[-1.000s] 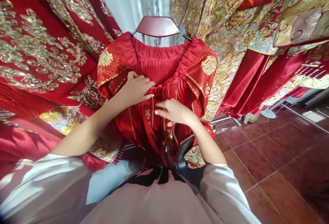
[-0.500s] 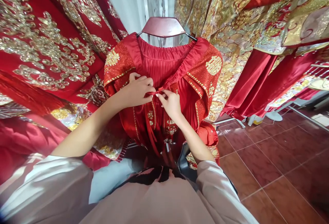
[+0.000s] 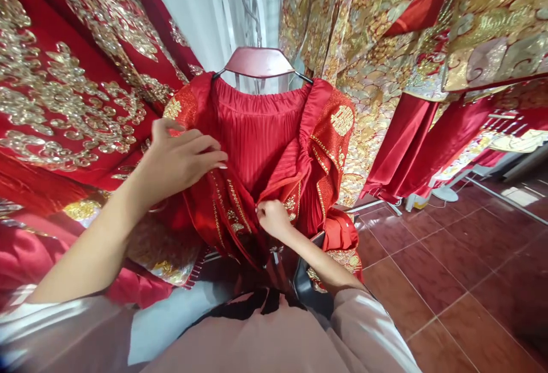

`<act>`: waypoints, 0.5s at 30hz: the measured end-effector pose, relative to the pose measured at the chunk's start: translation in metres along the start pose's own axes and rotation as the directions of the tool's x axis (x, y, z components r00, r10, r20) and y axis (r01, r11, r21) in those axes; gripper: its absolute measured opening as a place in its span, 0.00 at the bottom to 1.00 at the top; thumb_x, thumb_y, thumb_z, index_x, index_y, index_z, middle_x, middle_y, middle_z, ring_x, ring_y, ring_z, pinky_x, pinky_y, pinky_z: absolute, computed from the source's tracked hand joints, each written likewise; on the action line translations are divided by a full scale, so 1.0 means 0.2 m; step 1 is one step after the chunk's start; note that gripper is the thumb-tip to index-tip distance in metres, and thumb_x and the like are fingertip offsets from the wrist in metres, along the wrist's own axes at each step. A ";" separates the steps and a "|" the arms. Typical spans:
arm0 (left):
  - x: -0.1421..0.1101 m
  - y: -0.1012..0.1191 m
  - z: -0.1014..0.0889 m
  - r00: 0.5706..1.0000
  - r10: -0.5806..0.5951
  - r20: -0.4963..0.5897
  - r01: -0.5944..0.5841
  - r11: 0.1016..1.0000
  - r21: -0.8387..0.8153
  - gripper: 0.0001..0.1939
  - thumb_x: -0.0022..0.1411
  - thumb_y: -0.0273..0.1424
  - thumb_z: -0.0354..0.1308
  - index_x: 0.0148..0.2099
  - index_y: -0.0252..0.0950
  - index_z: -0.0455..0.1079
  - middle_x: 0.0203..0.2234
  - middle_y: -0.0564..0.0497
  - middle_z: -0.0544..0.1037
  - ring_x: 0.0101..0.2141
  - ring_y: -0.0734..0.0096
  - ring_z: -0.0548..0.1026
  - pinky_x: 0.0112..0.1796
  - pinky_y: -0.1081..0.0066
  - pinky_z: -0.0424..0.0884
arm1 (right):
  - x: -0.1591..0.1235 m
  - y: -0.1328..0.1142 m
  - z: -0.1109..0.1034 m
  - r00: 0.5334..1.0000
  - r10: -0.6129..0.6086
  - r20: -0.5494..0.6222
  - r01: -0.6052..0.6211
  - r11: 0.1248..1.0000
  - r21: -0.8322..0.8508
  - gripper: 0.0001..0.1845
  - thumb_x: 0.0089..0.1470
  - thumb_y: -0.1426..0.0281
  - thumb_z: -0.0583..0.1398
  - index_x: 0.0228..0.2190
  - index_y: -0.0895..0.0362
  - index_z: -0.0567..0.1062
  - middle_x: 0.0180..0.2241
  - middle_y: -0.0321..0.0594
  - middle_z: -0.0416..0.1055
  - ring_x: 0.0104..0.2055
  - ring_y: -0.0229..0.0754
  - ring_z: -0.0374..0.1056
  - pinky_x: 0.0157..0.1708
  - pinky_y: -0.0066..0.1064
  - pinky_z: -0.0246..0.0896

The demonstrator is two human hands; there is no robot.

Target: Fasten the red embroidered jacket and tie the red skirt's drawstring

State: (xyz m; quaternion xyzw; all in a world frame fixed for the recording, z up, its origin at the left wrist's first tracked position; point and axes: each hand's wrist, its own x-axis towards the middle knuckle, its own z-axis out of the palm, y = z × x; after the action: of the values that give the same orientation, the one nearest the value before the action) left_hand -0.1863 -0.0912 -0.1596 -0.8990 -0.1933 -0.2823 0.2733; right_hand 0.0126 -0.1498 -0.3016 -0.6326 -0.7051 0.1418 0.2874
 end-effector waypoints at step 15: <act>0.20 -0.19 0.33 0.684 -0.713 -0.156 0.653 0.693 -0.306 0.21 0.59 0.39 0.53 0.50 0.30 0.62 0.32 0.41 0.73 0.40 0.55 0.72 0.40 0.62 0.68 | 0.39 -0.09 -0.76 0.647 -0.134 -0.750 -0.136 0.948 -0.287 0.12 0.53 0.72 0.55 0.40 0.61 0.69 0.35 0.50 0.69 0.40 0.50 0.68 0.42 0.44 0.61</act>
State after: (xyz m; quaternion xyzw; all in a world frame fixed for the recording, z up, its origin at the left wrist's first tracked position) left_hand -0.1479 -0.0149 -0.1661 -0.7397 -0.4449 -0.5005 0.0662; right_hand 0.0850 -0.1013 -0.1533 -0.6711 -0.5316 -0.2521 0.4510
